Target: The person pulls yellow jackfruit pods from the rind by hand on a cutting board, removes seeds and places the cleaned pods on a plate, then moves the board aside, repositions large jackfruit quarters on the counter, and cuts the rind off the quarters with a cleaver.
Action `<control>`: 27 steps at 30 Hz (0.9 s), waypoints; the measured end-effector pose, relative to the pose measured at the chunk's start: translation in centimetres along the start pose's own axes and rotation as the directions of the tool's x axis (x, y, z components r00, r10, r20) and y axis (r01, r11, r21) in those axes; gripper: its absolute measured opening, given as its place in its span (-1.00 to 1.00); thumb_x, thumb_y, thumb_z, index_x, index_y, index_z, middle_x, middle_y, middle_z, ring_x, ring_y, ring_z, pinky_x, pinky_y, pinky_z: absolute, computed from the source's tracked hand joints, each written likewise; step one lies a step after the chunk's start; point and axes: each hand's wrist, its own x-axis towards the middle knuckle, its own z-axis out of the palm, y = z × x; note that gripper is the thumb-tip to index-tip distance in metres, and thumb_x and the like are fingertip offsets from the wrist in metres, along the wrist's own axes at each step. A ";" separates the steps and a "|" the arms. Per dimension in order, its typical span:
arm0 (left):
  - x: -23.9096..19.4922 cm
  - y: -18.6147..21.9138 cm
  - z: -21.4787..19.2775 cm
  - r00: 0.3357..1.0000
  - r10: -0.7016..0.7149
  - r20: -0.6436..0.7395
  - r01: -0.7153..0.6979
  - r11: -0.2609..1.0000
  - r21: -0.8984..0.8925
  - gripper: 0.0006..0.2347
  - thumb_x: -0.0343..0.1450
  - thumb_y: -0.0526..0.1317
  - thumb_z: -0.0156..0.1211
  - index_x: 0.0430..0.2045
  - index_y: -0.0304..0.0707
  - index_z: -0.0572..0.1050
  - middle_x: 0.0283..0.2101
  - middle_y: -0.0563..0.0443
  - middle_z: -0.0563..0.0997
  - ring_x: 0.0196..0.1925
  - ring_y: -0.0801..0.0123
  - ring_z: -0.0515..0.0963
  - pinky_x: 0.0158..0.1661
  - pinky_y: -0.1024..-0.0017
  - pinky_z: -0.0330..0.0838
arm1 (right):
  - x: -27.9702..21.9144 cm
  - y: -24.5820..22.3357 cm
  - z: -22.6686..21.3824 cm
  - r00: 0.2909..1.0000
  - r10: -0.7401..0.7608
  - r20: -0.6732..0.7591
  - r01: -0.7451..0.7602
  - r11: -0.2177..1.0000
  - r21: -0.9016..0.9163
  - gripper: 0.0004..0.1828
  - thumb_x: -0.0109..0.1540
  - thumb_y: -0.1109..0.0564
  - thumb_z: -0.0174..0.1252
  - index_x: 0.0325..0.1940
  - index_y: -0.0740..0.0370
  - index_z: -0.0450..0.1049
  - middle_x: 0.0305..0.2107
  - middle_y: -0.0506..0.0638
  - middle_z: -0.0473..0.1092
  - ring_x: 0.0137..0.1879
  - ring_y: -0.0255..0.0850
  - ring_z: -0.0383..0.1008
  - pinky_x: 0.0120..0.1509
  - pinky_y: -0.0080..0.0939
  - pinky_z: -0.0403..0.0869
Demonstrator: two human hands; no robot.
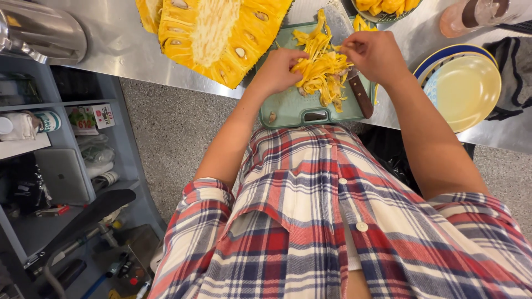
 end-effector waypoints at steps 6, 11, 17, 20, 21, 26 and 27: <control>0.2 -2.4 2.6 0.900 -0.427 0.089 0.361 0.617 -0.699 -0.65 0.34 -0.37 0.28 0.03 -0.37 0.50 -0.33 -0.01 0.69 -0.35 0.45 0.68 -0.37 0.43 0.64 | 0.0 -4.2 0.3 0.985 -0.172 0.028 0.174 0.967 -0.185 -0.66 0.32 0.02 0.32 0.14 0.17 0.59 -0.04 0.12 0.55 -0.25 -0.08 0.56 -0.15 -0.11 0.52; 0.1 -5.2 6.0 0.957 -0.291 -0.004 0.197 0.656 -0.728 -0.62 0.34 -0.44 0.31 0.07 -0.46 0.47 -0.19 -0.07 0.72 -0.23 0.44 0.69 -0.26 0.50 0.59 | -1.2 -3.5 2.7 0.999 0.005 -0.041 -0.010 0.992 -0.129 -0.70 0.38 0.02 0.26 0.13 0.18 0.60 -0.12 0.09 0.56 -0.27 -0.12 0.55 -0.16 -0.14 0.49; 0.5 3.1 6.0 0.978 -0.070 -0.196 -0.037 0.868 -0.496 -0.50 0.33 -0.50 0.23 0.22 -0.35 0.40 0.00 -0.21 0.70 -0.03 0.32 0.72 -0.07 0.45 0.61 | -5.0 -2.9 5.7 0.940 0.335 -0.059 -0.267 0.833 0.484 -0.78 0.36 0.12 0.26 0.02 0.30 0.55 -0.25 -0.02 0.56 -0.30 -0.34 0.57 -0.23 -0.36 0.50; 1.0 7.0 6.8 0.994 0.020 -0.108 -0.052 0.950 -0.307 -0.46 0.34 -0.51 0.16 0.28 -0.23 0.37 0.11 -0.22 0.67 -0.05 0.20 0.74 -0.07 0.43 0.61 | -7.2 -2.5 5.7 0.898 0.400 -0.184 -0.216 0.764 0.609 -0.82 0.38 0.19 0.25 0.02 0.34 0.54 -0.25 -0.02 0.56 -0.24 -0.37 0.58 -0.18 -0.38 0.52; 1.0 8.2 7.3 1.000 -0.017 -0.003 0.016 0.958 -0.288 -0.46 0.36 -0.50 0.10 0.30 -0.16 0.36 0.16 -0.19 0.66 -0.17 0.18 0.76 -0.12 0.43 0.60 | -8.1 -2.6 5.6 0.872 0.413 -0.264 -0.188 0.779 0.598 -0.83 0.39 0.20 0.24 0.02 0.35 0.54 -0.24 -0.01 0.57 -0.19 -0.37 0.59 -0.13 -0.38 0.55; 2.7 10.5 13.2 0.969 0.245 0.031 -0.213 0.893 -0.396 -0.42 0.35 -0.54 0.07 0.35 -0.26 0.27 0.26 -0.26 0.54 0.28 0.08 0.56 0.12 0.39 0.54 | -13.6 -2.1 2.0 0.759 0.459 -0.462 -0.312 0.879 0.361 -0.83 0.39 0.26 0.23 0.03 0.45 0.56 -0.26 0.03 0.59 -0.20 -0.31 0.61 -0.10 -0.34 0.54; 3.2 11.0 14.3 0.961 0.275 0.013 -0.239 0.856 -0.459 -0.43 0.37 -0.54 0.06 0.35 -0.29 0.25 0.29 -0.26 0.51 0.36 0.09 0.48 0.18 0.36 0.50 | -14.4 -1.7 1.1 0.744 0.455 -0.489 -0.275 0.876 0.396 -0.83 0.42 0.28 0.21 0.05 0.46 0.56 -0.23 0.03 0.59 -0.16 -0.31 0.60 -0.07 -0.34 0.55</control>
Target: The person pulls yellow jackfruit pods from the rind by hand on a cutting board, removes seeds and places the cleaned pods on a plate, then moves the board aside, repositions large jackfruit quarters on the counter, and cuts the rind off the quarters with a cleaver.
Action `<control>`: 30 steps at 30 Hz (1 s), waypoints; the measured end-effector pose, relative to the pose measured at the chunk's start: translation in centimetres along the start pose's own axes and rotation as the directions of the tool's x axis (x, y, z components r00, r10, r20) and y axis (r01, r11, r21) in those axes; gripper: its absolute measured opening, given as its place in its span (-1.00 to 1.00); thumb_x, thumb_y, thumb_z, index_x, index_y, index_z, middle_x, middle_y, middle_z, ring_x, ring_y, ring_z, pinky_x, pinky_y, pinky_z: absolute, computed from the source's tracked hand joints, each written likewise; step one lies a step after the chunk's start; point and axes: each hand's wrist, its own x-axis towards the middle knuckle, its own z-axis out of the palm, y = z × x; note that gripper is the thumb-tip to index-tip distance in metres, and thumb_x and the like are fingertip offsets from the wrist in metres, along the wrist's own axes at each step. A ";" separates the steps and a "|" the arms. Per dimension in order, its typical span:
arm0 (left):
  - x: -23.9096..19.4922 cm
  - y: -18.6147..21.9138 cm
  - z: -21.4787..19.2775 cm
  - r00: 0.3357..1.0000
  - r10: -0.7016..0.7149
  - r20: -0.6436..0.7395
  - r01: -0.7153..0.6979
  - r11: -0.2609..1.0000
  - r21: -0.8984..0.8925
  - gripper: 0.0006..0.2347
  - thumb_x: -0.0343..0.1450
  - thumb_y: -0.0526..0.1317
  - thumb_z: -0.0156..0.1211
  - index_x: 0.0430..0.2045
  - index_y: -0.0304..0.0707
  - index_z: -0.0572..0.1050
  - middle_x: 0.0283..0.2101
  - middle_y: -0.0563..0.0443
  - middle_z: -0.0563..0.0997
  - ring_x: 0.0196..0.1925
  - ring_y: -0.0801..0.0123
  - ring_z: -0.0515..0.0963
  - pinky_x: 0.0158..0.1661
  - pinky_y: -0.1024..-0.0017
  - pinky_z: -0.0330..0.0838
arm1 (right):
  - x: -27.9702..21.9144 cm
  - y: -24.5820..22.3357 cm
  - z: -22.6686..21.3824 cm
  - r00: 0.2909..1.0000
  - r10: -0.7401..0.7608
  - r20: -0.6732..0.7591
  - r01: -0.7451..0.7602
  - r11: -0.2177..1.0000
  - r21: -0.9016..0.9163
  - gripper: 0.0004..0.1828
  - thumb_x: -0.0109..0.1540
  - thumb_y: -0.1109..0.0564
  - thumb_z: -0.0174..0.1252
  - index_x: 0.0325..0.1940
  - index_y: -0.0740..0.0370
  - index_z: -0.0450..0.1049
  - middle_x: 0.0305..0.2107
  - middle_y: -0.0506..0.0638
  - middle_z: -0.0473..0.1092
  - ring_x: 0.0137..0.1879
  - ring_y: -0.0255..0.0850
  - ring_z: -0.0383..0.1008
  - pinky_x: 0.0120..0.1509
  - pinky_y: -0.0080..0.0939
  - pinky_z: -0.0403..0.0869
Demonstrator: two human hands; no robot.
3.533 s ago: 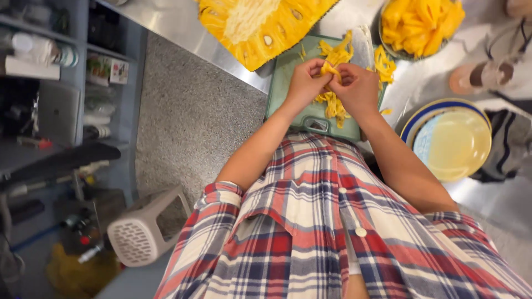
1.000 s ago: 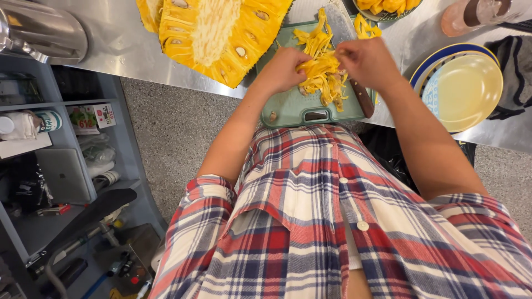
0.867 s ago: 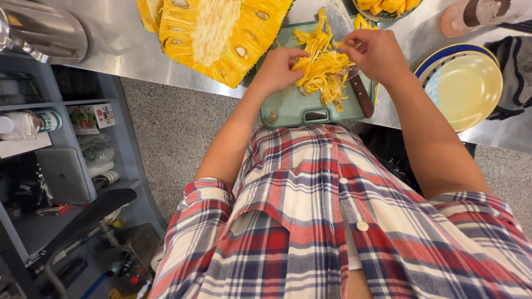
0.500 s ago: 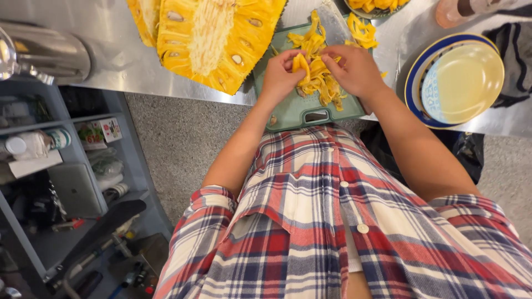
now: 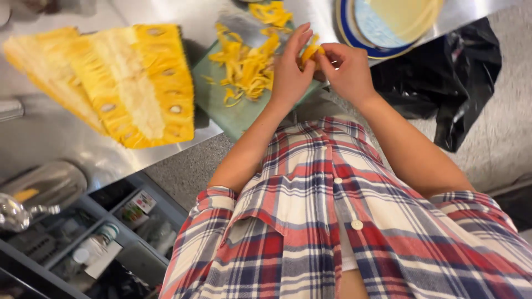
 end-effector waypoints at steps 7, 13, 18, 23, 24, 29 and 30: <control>4.7 -1.2 7.8 0.975 -0.215 0.057 0.207 0.971 0.123 -0.81 0.40 -0.40 0.26 -0.14 -0.39 0.63 -0.25 -0.08 0.77 -0.21 0.39 0.80 -0.16 0.49 0.66 | -1.0 6.4 -8.1 0.996 0.045 -0.076 -0.033 0.987 0.158 -0.83 0.44 0.30 0.15 0.09 0.47 0.52 -0.21 0.04 0.56 -0.10 -0.34 0.59 0.03 -0.35 0.57; 8.2 -4.9 11.7 0.957 -0.212 0.197 0.204 0.977 0.062 -0.82 0.38 -0.42 0.23 -0.18 -0.52 0.62 -0.28 -0.11 0.76 -0.21 0.43 0.78 -0.18 0.52 0.66 | 0.3 9.9 -13.7 0.997 0.081 0.012 -0.078 0.895 0.440 -0.82 0.45 0.28 0.14 0.08 0.46 0.52 -0.16 -0.02 0.56 -0.08 -0.38 0.58 0.06 -0.35 0.59; 10.5 -3.7 13.4 0.886 -0.390 0.252 0.381 0.921 0.086 -0.81 0.40 -0.44 0.17 -0.16 -0.50 0.65 -0.32 -0.10 0.74 -0.37 0.42 0.72 -0.35 0.53 0.62 | 2.2 11.7 -17.2 0.997 0.059 0.045 -0.071 0.932 0.356 -0.85 0.47 0.26 0.16 -0.01 0.47 0.54 -0.27 0.00 0.53 -0.18 -0.37 0.55 -0.03 -0.35 0.59; 11.9 -2.8 11.7 0.867 -0.427 0.258 0.475 0.865 -0.164 -0.83 0.43 -0.37 0.19 -0.16 -0.46 0.61 -0.28 -0.01 0.74 -0.31 0.51 0.74 -0.33 0.56 0.65 | 4.2 11.9 -21.6 0.987 0.041 0.158 -0.091 0.942 0.322 -0.85 0.45 0.24 0.15 -0.06 0.44 0.53 -0.27 0.02 0.56 -0.15 -0.31 0.62 -0.05 -0.35 0.58; 11.4 -2.0 11.3 0.819 -0.476 0.320 0.539 0.830 -0.145 -0.83 0.43 -0.35 0.20 -0.16 -0.44 0.60 -0.30 0.01 0.74 -0.34 0.51 0.74 -0.35 0.58 0.61 | 4.0 12.1 -21.8 0.973 0.053 0.223 -0.128 0.931 0.340 -0.86 0.41 0.24 0.18 -0.05 0.43 0.53 -0.25 0.02 0.55 -0.12 -0.29 0.64 -0.07 -0.34 0.59; 11.7 -2.8 15.7 0.925 -0.358 0.129 0.337 0.927 0.162 -0.88 0.39 -0.35 0.29 -0.31 -0.48 0.64 -0.51 -0.06 0.70 -0.52 0.49 0.68 -0.49 0.55 0.53 | 6.2 12.4 -19.9 0.955 0.130 0.266 -0.225 0.903 0.366 -0.85 0.41 0.19 0.18 -0.05 0.37 0.50 -0.29 0.02 0.55 -0.22 -0.23 0.62 -0.12 -0.29 0.60; 12.1 -3.0 16.5 0.923 -0.382 0.049 0.377 0.922 0.092 -0.88 0.40 -0.34 0.29 -0.32 -0.48 0.63 -0.51 -0.06 0.71 -0.54 0.51 0.66 -0.51 0.55 0.51 | 6.7 11.6 -19.4 0.896 0.324 0.304 -0.431 0.796 0.424 -0.86 0.37 0.14 0.15 -0.08 0.28 0.49 -0.36 -0.03 0.55 -0.34 -0.23 0.64 -0.27 -0.30 0.61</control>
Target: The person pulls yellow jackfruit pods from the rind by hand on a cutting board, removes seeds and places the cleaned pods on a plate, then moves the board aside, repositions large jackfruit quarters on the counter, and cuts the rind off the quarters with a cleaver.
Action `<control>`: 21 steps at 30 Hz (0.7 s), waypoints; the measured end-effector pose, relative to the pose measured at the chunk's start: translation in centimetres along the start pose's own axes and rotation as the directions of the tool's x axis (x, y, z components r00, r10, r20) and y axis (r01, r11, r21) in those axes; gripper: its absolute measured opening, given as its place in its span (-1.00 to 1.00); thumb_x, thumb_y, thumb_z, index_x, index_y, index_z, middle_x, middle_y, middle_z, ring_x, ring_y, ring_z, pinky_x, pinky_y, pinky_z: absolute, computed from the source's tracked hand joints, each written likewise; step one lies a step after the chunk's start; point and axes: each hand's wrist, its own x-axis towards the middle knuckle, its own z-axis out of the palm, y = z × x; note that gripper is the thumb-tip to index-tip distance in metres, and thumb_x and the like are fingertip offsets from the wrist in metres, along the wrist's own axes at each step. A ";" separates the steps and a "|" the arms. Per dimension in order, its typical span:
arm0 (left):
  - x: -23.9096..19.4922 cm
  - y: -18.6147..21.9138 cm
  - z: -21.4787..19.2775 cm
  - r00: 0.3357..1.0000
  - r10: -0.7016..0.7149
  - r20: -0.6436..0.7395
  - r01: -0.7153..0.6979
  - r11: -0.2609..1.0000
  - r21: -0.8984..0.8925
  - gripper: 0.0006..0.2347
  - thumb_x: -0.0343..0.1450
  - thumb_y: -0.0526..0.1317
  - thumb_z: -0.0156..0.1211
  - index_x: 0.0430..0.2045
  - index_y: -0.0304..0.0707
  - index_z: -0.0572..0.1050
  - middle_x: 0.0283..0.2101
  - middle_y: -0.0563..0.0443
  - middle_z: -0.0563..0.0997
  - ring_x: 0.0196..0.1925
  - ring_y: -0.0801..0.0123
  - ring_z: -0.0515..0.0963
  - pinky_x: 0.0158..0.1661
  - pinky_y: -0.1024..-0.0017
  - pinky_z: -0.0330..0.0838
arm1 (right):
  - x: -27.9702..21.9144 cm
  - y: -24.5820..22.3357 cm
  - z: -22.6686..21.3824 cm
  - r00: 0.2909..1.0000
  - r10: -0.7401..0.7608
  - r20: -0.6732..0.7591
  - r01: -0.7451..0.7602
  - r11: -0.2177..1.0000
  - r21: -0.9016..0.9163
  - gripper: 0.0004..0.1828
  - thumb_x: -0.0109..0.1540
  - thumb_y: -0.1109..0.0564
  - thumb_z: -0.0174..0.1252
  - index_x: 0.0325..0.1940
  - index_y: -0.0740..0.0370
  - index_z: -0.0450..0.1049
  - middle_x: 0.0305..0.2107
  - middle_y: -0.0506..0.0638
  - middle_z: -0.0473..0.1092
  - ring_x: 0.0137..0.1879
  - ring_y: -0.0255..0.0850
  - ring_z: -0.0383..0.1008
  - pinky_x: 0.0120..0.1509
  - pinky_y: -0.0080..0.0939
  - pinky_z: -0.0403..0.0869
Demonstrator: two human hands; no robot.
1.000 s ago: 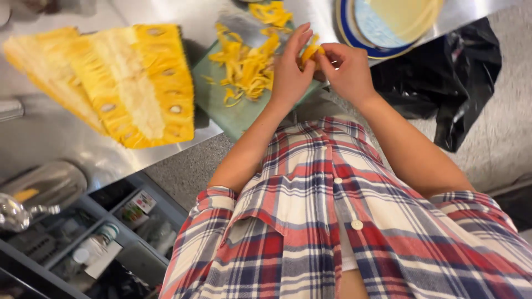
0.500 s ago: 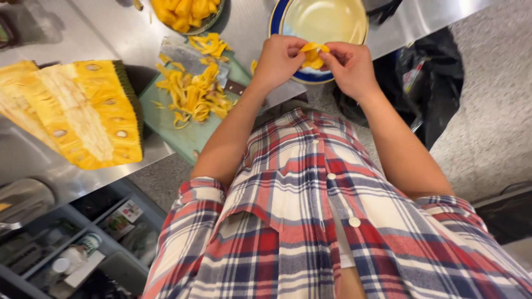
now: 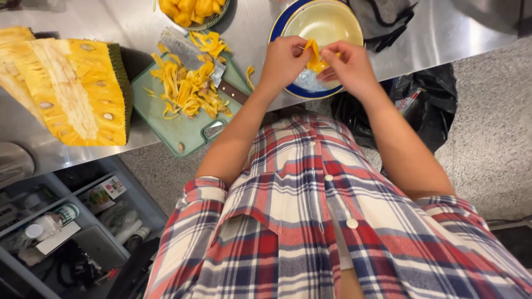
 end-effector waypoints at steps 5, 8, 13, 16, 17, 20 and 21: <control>0.3 -0.3 0.5 0.965 0.182 -0.189 -0.163 0.980 0.113 -0.90 0.40 -0.37 0.26 -0.35 -0.49 0.62 -0.49 -0.05 0.72 -0.49 0.52 0.71 -0.45 0.54 0.55 | 1.5 2.1 -1.1 0.995 0.035 0.099 -0.034 0.999 -0.008 -0.83 0.39 0.18 0.23 -0.16 0.40 0.51 -0.40 0.06 0.54 -0.34 -0.21 0.62 -0.21 -0.29 0.62; 0.9 -1.3 0.6 0.949 0.196 -0.248 -0.177 0.980 0.096 -0.90 0.41 -0.37 0.25 -0.35 -0.51 0.62 -0.46 -0.06 0.73 -0.46 0.51 0.73 -0.43 0.53 0.57 | 1.6 1.8 -1.7 0.991 -0.064 0.118 0.065 0.998 -0.003 -0.85 0.37 0.23 0.26 -0.15 0.44 0.52 -0.34 0.07 0.56 -0.29 -0.24 0.63 -0.16 -0.30 0.63; 1.8 -2.9 1.7 0.964 0.023 -0.264 -0.060 0.989 -0.132 -0.87 0.45 -0.35 0.20 -0.30 -0.52 0.62 -0.41 -0.10 0.74 -0.44 0.46 0.71 -0.46 0.52 0.60 | 1.4 1.8 -2.7 0.981 -0.174 0.085 0.180 0.981 -0.071 -0.89 0.34 0.28 0.28 -0.16 0.45 0.56 -0.30 0.08 0.58 -0.27 -0.27 0.63 -0.16 -0.33 0.61; 3.4 -4.2 1.3 0.948 -0.018 -0.317 -0.064 0.967 -0.247 -0.86 0.45 -0.35 0.17 -0.26 -0.51 0.61 -0.35 -0.09 0.75 -0.37 0.43 0.76 -0.40 0.51 0.70 | 1.0 1.7 -2.9 0.970 -0.237 0.060 0.242 0.964 -0.109 -0.88 0.35 0.29 0.30 -0.17 0.46 0.56 -0.36 0.10 0.56 -0.31 -0.27 0.61 -0.21 -0.34 0.58; 4.1 -4.9 1.0 0.942 -0.028 -0.335 -0.089 0.940 -0.329 -0.85 0.47 -0.34 0.17 -0.25 -0.53 0.60 -0.34 -0.10 0.74 -0.36 0.42 0.74 -0.40 0.49 0.70 | 1.0 2.0 -3.2 0.966 -0.254 0.043 0.258 0.959 -0.121 -0.88 0.35 0.29 0.29 -0.18 0.47 0.56 -0.35 0.09 0.56 -0.32 -0.27 0.60 -0.21 -0.34 0.58; 4.7 -5.5 -0.7 0.941 -0.041 -0.337 -0.092 0.925 -0.368 -0.85 0.49 -0.34 0.18 -0.22 -0.55 0.59 -0.32 -0.12 0.75 -0.34 0.39 0.75 -0.37 0.45 0.71 | -0.3 3.6 -4.4 0.974 -0.226 0.026 0.228 0.970 -0.083 -0.88 0.37 0.29 0.27 -0.15 0.48 0.55 -0.36 0.07 0.55 -0.31 -0.27 0.59 -0.20 -0.33 0.58; 5.1 -5.3 -1.4 0.943 -0.024 -0.332 -0.091 0.941 -0.325 -0.85 0.49 -0.35 0.20 -0.21 -0.55 0.60 -0.31 -0.14 0.76 -0.31 0.37 0.77 -0.35 0.43 0.72 | -0.6 3.9 -5.1 0.980 -0.198 0.036 0.199 0.979 -0.039 -0.87 0.38 0.27 0.25 -0.13 0.47 0.54 -0.37 0.06 0.53 -0.31 -0.26 0.59 -0.18 -0.33 0.58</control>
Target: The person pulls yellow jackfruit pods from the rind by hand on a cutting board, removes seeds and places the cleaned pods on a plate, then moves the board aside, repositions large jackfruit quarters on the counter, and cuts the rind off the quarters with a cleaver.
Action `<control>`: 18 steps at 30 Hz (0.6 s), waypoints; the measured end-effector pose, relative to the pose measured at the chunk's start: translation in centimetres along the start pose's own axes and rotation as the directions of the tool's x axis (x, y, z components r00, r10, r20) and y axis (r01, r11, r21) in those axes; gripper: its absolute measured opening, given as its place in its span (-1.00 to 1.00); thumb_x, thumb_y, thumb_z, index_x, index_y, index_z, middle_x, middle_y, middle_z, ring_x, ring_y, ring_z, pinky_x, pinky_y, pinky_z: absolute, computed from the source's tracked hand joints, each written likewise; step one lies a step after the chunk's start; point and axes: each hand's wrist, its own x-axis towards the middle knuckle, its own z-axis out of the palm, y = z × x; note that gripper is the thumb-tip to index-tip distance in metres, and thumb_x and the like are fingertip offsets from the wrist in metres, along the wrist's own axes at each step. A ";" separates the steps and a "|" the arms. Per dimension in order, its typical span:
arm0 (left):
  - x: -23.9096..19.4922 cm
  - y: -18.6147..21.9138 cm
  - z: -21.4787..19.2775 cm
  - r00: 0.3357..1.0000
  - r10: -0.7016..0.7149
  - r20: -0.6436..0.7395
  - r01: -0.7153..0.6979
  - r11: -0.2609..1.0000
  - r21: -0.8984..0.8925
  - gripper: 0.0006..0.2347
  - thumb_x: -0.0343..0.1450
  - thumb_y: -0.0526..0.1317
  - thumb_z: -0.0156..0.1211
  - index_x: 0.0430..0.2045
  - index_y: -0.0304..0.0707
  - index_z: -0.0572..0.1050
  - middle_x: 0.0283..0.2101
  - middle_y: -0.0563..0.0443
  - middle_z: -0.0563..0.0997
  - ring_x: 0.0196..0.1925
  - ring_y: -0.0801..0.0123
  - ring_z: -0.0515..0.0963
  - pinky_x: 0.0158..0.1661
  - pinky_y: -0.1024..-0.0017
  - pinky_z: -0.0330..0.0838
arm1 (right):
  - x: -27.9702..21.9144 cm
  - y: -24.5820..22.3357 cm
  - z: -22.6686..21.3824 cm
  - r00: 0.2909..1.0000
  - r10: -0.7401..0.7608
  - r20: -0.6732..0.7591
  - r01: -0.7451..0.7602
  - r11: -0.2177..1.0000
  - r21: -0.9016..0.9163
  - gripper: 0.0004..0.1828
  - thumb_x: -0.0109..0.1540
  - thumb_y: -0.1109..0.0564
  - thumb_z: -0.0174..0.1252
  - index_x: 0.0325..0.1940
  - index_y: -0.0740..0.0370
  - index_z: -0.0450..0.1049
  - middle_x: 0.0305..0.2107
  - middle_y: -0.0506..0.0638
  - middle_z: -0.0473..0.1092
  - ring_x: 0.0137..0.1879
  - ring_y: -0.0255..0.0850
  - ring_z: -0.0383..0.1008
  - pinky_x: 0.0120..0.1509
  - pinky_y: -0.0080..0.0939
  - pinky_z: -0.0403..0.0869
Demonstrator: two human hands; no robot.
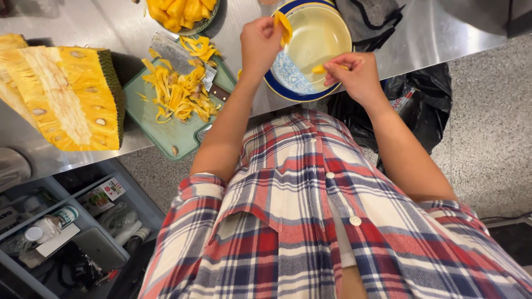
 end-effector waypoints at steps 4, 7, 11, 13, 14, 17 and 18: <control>-0.6 -0.2 0.3 0.938 0.207 0.279 -0.317 0.841 0.438 -0.87 0.46 -0.30 0.33 -0.20 -0.39 0.65 -0.29 -0.09 0.79 -0.23 0.39 0.84 -0.22 0.43 0.74 | -1.0 -0.3 -1.1 0.999 0.040 -0.018 -0.038 0.996 0.085 -0.83 0.40 0.23 0.19 0.00 0.44 0.53 -0.30 0.07 0.53 -0.26 -0.25 0.61 -0.11 -0.30 0.61; -2.8 3.5 1.6 0.921 0.232 0.314 -0.384 0.687 0.617 -0.56 0.22 -0.23 0.46 -0.02 -0.34 0.55 -0.24 -0.16 0.72 -0.33 0.23 0.74 -0.29 0.36 0.63 | -1.6 -2.1 -1.0 0.998 0.022 -0.062 -0.014 0.993 0.121 -0.79 0.47 0.20 0.12 0.12 0.42 0.47 -0.16 0.11 0.54 -0.19 -0.23 0.61 0.00 -0.26 0.64; -5.2 6.5 0.9 0.956 0.177 0.235 -0.292 0.679 0.674 -0.59 0.29 -0.10 0.46 -0.01 -0.21 0.56 -0.22 -0.04 0.75 -0.34 0.22 0.73 -0.23 0.33 0.58 | -3.6 -8.8 0.9 0.990 -0.120 0.071 0.100 0.968 0.230 -0.76 0.45 0.13 0.15 0.10 0.32 0.34 -0.14 0.15 0.52 -0.29 -0.13 0.60 -0.17 -0.19 0.61; -6.7 7.0 -0.7 0.986 0.060 0.156 -0.153 0.702 0.696 -0.62 0.31 -0.07 0.43 -0.03 -0.17 0.57 -0.22 -0.01 0.75 -0.44 0.27 0.72 -0.27 0.34 0.58 | -5.4 -13.3 2.8 0.954 -0.240 0.179 0.175 0.932 0.318 -0.73 0.45 0.09 0.19 0.09 0.28 0.31 -0.13 0.16 0.51 -0.31 -0.10 0.60 -0.22 -0.17 0.60; -7.4 6.9 -1.7 0.987 0.037 0.157 -0.133 0.732 0.668 -0.64 0.34 -0.09 0.39 -0.01 -0.19 0.56 -0.20 -0.01 0.75 -0.45 0.29 0.72 -0.31 0.36 0.58 | -6.5 -16.1 4.2 0.895 -0.384 0.228 0.289 0.888 0.359 -0.77 0.39 0.08 0.23 -0.11 0.23 0.33 -0.31 0.12 0.49 -0.39 -0.12 0.54 -0.32 -0.14 0.53; -9.2 6.1 -4.7 0.990 0.045 0.135 -0.117 0.799 0.590 -0.67 0.40 -0.14 0.33 0.01 -0.23 0.54 -0.18 -0.02 0.74 -0.42 0.35 0.74 -0.33 0.40 0.59 | -5.8 -24.4 10.1 0.533 -0.711 0.459 0.308 0.668 0.677 -0.78 0.39 0.11 0.10 -0.33 0.18 0.41 -0.41 0.12 0.50 -0.42 -0.09 0.56 -0.39 -0.11 0.55; -9.9 5.7 -5.7 0.990 0.061 0.129 -0.122 0.832 0.541 -0.69 0.43 -0.17 0.31 0.02 -0.26 0.53 -0.16 -0.03 0.73 -0.38 0.38 0.75 -0.32 0.43 0.61 | -5.2 -27.2 12.4 0.193 -0.840 0.507 0.087 0.529 0.844 -0.66 0.45 0.14 -0.07 -0.37 0.20 0.48 -0.35 0.16 0.55 -0.36 -0.05 0.64 -0.36 -0.12 0.63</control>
